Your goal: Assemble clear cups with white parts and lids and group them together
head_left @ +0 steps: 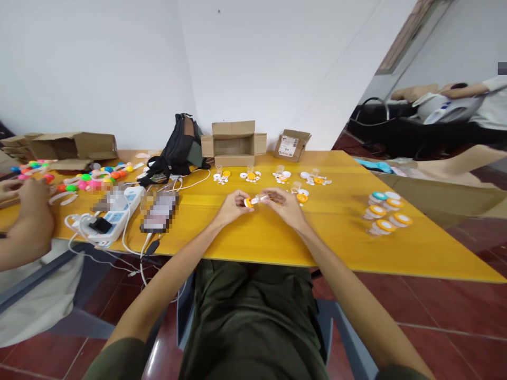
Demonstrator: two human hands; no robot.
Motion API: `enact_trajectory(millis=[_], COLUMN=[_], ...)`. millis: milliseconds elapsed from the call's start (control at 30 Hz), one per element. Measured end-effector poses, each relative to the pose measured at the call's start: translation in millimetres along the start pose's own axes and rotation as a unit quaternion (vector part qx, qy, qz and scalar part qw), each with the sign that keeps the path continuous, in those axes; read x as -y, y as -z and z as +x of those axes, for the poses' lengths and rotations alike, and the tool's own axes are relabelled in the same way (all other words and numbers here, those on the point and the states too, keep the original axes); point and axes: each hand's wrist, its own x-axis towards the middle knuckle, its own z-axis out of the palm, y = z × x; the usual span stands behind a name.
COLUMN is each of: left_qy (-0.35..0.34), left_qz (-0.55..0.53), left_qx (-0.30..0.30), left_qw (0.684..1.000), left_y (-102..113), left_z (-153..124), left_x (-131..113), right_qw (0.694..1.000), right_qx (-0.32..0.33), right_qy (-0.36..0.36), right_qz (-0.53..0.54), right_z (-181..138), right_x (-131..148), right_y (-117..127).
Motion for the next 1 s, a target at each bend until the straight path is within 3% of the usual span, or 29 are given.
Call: enact_trajectory(millis=[433, 1000], left_qy=[0.003, -0.017], left_qz=[-0.006, -0.033], left_qx=[0.044, 0.066], left_qw=[0.999, 0.997], left_y=[-1.6, -0.2], left_z=[-1.1, -2.3], left_x=[-2.0, -1.5], right_qw=[0.998, 0.999], right_qx=[0.056, 0.038], right_qy=[0.029, -0.03], right_qz=[0.005, -0.017], right_z=[-8.1, -8.8], right_x=[2.7, 3.4], right_y=[-5.5, -3.2])
